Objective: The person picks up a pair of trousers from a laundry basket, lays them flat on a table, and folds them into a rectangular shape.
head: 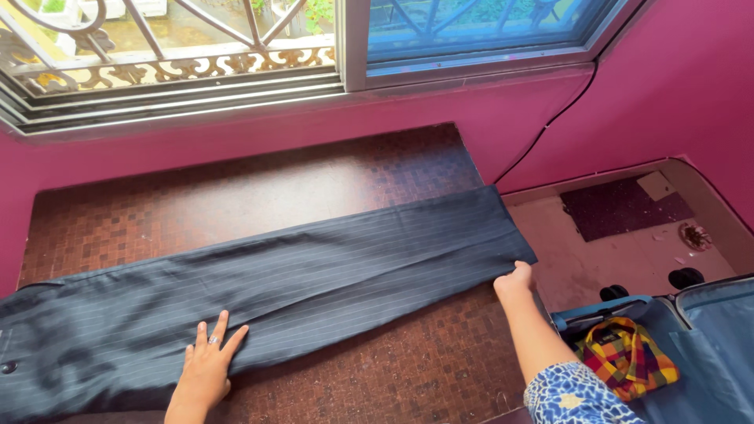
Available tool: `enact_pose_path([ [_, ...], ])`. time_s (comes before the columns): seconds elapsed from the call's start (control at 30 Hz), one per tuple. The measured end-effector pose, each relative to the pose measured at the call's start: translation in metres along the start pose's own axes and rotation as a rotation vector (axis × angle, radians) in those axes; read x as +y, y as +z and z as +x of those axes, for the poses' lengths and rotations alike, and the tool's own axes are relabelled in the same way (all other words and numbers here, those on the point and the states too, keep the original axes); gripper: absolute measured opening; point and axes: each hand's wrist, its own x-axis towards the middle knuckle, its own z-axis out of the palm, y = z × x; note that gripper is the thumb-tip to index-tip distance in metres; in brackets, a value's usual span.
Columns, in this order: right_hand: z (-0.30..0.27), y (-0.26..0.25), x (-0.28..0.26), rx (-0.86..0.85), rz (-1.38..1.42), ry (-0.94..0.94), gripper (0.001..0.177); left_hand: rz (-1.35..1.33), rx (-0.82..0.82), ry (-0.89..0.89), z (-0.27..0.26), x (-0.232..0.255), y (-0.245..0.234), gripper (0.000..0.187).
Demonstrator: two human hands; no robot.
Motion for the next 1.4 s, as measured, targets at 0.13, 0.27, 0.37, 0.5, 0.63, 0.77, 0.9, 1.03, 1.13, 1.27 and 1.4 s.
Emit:
enact_pose_path([
  [0.13,0.012,0.003,-0.021,-0.228,-0.095,0.059,0.043,-0.012,0.011,0.027,-0.007,0.000,-0.007,0.111],
  [0.27,0.015,0.013,-0.035,-0.170,-0.331,-0.039,0.033,0.104,0.140,0.035,-0.002,-0.010,0.020,0.102],
  [0.37,0.016,0.018,-0.043,-0.226,-0.333,-0.054,0.031,0.246,0.411,0.037,-0.001,-0.023,0.057,0.076],
  [0.5,0.009,0.013,-0.034,-0.040,-0.370,-0.114,0.032,0.350,0.449,-0.032,-0.003,-0.040,0.073,0.064],
  [0.63,0.005,0.017,-0.034,-0.066,-0.526,-0.166,0.030,0.252,0.238,-0.046,-0.006,-0.042,0.049,0.079],
  [0.77,0.006,0.029,-0.043,-0.235,-0.481,-0.121,0.031,0.102,0.059,-0.084,-0.018,-0.028,0.011,0.092],
  [0.9,0.001,0.041,-0.037,-0.073,-0.428,-0.228,0.030,0.106,-0.042,-0.138,-0.034,-0.010,-0.017,0.096],
  [1.03,-0.022,0.038,-0.027,0.005,-0.931,-0.503,0.040,0.164,0.017,-0.134,-0.039,-0.006,-0.011,0.091],
  [1.13,-0.051,0.037,-0.008,0.165,-1.426,-0.813,0.063,0.191,0.170,-0.120,-0.034,-0.012,0.006,0.080],
  [1.27,-0.094,0.020,0.028,0.022,-1.700,-1.243,0.066,0.181,0.227,-0.100,-0.025,-0.014,0.014,0.069],
  [1.4,-0.130,-0.003,0.085,-0.188,-1.891,-1.561,0.065,0.054,0.210,-0.013,-0.014,-0.035,0.024,0.059],
])
